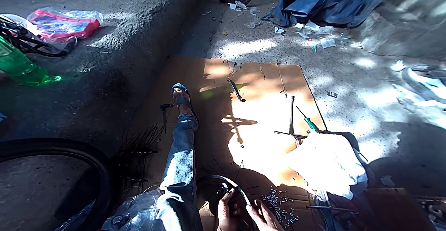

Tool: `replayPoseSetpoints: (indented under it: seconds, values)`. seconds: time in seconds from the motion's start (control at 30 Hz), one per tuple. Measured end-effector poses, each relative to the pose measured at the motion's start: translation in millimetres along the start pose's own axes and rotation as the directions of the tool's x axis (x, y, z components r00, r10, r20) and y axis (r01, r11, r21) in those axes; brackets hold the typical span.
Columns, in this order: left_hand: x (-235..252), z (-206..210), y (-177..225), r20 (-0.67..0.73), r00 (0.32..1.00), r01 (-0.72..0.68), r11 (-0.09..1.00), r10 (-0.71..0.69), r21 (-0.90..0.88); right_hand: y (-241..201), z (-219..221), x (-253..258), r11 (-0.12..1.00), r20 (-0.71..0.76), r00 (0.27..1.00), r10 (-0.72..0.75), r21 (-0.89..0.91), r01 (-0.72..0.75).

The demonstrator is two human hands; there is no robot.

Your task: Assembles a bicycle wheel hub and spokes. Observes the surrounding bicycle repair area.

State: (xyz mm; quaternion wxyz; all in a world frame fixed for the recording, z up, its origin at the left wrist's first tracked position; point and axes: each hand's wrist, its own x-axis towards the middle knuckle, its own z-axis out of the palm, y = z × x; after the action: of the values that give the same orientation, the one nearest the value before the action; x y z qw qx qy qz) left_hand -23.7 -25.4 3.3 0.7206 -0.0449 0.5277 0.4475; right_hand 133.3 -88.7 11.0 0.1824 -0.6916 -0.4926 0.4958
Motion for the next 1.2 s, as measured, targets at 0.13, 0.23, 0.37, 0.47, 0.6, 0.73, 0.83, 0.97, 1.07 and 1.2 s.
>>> replayPoseSetpoints:
  seconds: [0.13,0.23,0.37,0.47,0.6,0.73,0.83,0.97,1.07,1.2]
  values:
    - [2,-4,2,0.075,0.997,-0.006,0.998,0.002,0.057,-14,0,-8,0.958,-0.02,0.992,0.123,0.265,-0.113]
    - [6,-3,0,0.09,0.996,-0.03,0.998,0.025,0.057,-7,5,-6,0.893,-0.134,0.983,0.125,0.446,-0.052]
    - [6,2,4,0.157,0.987,0.017,1.0,-0.019,0.016,1,-6,-6,0.728,-0.169,0.97,0.175,0.685,-0.012]
    - [8,-2,6,0.168,0.985,0.039,0.998,-0.046,0.043,14,-7,-5,0.594,-0.211,0.947,0.241,0.804,0.028]
    - [3,2,13,0.157,0.984,0.066,0.994,-0.08,0.092,31,-3,-1,0.517,-0.195,0.917,0.348,0.856,-0.014]
    - [1,2,15,0.189,0.976,0.083,0.987,-0.109,0.14,41,3,4,0.49,-0.151,0.912,0.38,0.87,-0.06]
    - [4,2,16,0.185,0.974,0.095,0.979,-0.129,0.179,37,5,2,0.501,-0.145,0.945,0.293,0.865,-0.023]
    - [4,8,18,0.13,0.981,0.114,0.969,-0.145,0.221,19,11,0,0.719,-0.136,0.965,0.226,0.691,-0.071]
    - [2,12,16,0.087,0.985,0.119,0.952,-0.149,0.28,29,26,14,0.86,-0.146,0.974,0.176,0.505,-0.08]
    - [1,8,13,0.123,0.981,0.107,0.946,-0.151,0.306,28,6,10,0.954,-0.085,0.982,0.17,0.265,-0.143]
